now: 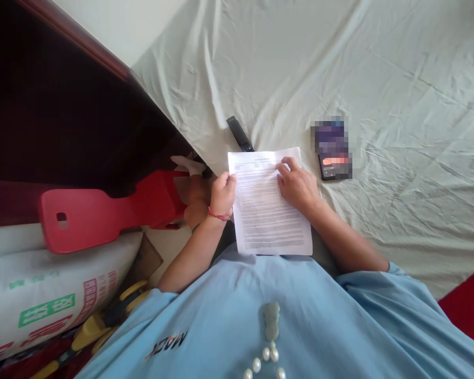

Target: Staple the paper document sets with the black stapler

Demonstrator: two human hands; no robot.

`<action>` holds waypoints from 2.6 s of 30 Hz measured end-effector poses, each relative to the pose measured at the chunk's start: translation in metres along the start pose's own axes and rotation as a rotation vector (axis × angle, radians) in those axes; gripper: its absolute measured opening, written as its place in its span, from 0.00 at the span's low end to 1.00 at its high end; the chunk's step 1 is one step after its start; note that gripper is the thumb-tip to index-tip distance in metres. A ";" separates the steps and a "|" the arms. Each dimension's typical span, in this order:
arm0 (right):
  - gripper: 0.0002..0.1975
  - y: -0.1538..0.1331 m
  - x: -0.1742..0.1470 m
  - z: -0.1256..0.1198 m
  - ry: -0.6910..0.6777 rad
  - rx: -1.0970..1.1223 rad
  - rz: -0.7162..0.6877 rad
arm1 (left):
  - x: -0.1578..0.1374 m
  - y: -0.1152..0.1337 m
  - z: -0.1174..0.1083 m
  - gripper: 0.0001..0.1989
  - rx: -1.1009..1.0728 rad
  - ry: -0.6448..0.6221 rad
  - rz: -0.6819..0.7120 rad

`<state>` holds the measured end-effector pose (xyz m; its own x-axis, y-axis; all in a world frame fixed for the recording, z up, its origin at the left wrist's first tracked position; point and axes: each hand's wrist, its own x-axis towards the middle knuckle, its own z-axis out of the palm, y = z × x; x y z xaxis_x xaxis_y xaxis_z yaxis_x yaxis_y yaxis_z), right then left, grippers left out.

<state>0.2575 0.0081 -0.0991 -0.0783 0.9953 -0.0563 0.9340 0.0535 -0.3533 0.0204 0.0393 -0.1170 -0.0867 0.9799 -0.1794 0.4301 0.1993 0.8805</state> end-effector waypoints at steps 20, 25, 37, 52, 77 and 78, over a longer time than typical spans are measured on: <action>0.20 -0.002 0.001 0.004 -0.008 -0.021 0.036 | -0.090 -0.019 -0.001 0.38 -0.692 -0.281 -0.574; 0.19 -0.002 0.001 0.005 0.035 -0.011 0.026 | -0.090 -0.022 0.001 0.37 -0.723 -0.295 -0.576; 0.16 0.016 -0.001 0.017 0.406 0.175 -0.061 | -0.091 -0.025 -0.017 0.30 -0.722 -0.316 -0.523; 0.13 0.008 -0.002 0.019 0.424 0.751 0.161 | -0.076 -0.036 -0.017 0.30 -0.810 -0.162 -0.433; 0.13 -0.007 -0.026 -0.023 0.181 0.757 -0.152 | -0.076 -0.027 -0.008 0.35 -0.677 -0.237 -0.453; 0.15 -0.008 -0.028 -0.026 0.085 0.856 -0.148 | -0.075 -0.028 -0.007 0.35 -0.670 -0.226 -0.450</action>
<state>0.2613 -0.0180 -0.0701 -0.1201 0.9873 0.1038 0.3304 0.1383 -0.9337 0.0090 -0.0402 -0.1250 0.0907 0.7970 -0.5971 -0.2339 0.5999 0.7651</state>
